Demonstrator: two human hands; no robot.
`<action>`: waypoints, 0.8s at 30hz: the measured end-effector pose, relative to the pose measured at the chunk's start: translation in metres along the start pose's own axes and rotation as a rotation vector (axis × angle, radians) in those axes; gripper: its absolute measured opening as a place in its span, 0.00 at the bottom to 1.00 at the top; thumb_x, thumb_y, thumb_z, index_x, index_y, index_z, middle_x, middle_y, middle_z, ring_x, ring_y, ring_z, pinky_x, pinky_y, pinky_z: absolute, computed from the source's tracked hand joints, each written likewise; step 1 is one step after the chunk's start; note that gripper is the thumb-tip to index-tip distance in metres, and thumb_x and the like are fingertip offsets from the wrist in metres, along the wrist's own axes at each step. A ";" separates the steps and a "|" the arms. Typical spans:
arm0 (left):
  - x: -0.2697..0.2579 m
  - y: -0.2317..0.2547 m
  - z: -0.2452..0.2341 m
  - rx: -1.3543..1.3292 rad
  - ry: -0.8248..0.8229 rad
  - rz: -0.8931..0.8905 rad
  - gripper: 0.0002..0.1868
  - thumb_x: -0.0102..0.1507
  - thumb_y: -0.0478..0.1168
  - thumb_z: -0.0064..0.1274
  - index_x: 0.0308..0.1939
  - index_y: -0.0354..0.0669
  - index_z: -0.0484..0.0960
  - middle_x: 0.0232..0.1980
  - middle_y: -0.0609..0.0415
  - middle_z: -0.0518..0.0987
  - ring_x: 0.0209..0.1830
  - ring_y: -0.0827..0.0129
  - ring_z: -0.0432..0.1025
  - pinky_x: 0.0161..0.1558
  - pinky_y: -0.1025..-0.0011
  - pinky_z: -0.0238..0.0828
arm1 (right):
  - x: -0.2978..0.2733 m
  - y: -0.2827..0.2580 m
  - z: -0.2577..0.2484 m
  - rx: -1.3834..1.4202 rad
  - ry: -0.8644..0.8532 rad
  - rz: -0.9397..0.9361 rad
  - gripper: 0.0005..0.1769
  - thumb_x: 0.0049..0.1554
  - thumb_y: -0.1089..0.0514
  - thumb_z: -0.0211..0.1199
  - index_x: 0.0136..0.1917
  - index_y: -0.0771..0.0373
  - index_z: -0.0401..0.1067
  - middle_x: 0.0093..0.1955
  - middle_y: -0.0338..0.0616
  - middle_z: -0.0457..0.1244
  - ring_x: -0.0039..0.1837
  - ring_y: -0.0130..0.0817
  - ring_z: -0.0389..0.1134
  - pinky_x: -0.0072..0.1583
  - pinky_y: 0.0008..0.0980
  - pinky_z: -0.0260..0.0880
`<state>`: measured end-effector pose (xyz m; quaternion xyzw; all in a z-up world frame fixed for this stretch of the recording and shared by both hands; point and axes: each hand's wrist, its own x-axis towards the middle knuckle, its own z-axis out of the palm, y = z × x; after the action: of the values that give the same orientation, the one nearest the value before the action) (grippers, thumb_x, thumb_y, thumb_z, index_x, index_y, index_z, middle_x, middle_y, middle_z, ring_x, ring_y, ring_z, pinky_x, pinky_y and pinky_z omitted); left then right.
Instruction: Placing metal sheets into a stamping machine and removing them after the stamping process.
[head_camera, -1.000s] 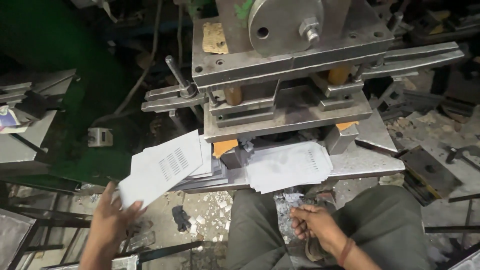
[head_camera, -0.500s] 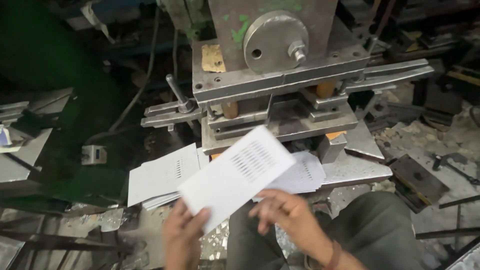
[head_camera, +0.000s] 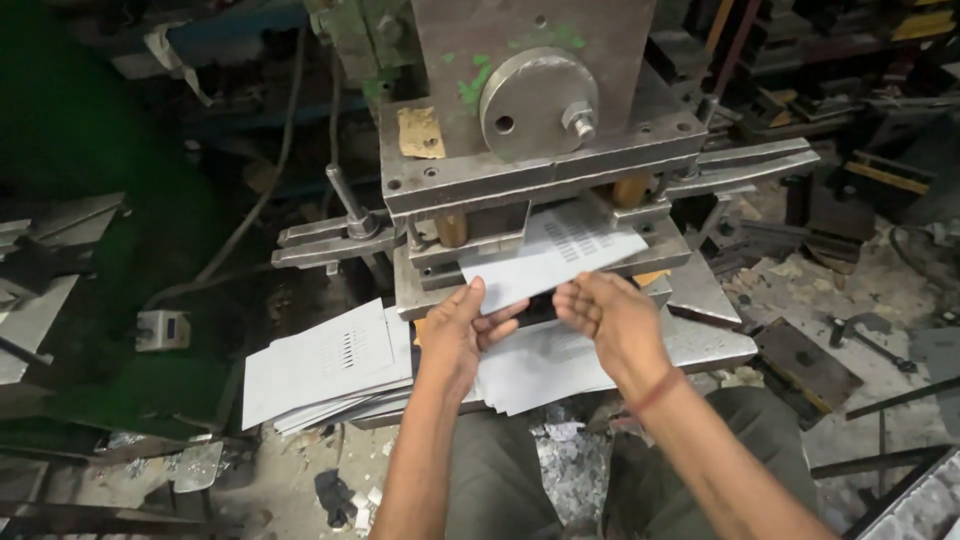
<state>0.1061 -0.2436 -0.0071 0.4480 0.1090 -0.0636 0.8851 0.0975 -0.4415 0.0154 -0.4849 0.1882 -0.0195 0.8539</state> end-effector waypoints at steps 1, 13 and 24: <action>-0.015 0.004 0.002 0.002 0.001 -0.002 0.16 0.70 0.41 0.52 0.56 0.31 0.80 0.53 0.37 0.84 0.48 0.44 0.81 0.41 0.60 0.84 | 0.010 0.002 0.002 0.001 0.001 0.002 0.07 0.64 0.61 0.58 0.49 0.68 0.71 0.43 0.54 0.72 0.43 0.42 0.77 0.46 0.37 0.81; -0.120 -0.009 -0.016 0.343 0.017 -0.253 0.25 0.67 0.33 0.46 0.69 0.39 0.76 0.62 0.42 0.86 0.55 0.56 0.82 0.49 0.64 0.80 | 0.070 -0.012 0.064 0.080 0.288 0.072 0.12 0.55 0.70 0.45 0.42 0.73 0.70 0.32 0.50 0.64 0.29 0.35 0.62 0.31 0.36 0.71; -0.126 -0.060 -0.059 0.298 -0.006 -0.268 0.26 0.65 0.29 0.50 0.69 0.37 0.77 0.60 0.41 0.87 0.52 0.56 0.83 0.47 0.64 0.83 | 0.064 -0.013 0.080 0.008 0.305 0.119 0.14 0.60 0.67 0.48 0.36 0.71 0.69 0.28 0.46 0.61 0.25 0.31 0.58 0.26 0.33 0.65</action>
<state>-0.0366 -0.2299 -0.0560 0.5551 0.1543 -0.1979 0.7930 0.1857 -0.3966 0.0433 -0.4608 0.3442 -0.0429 0.8169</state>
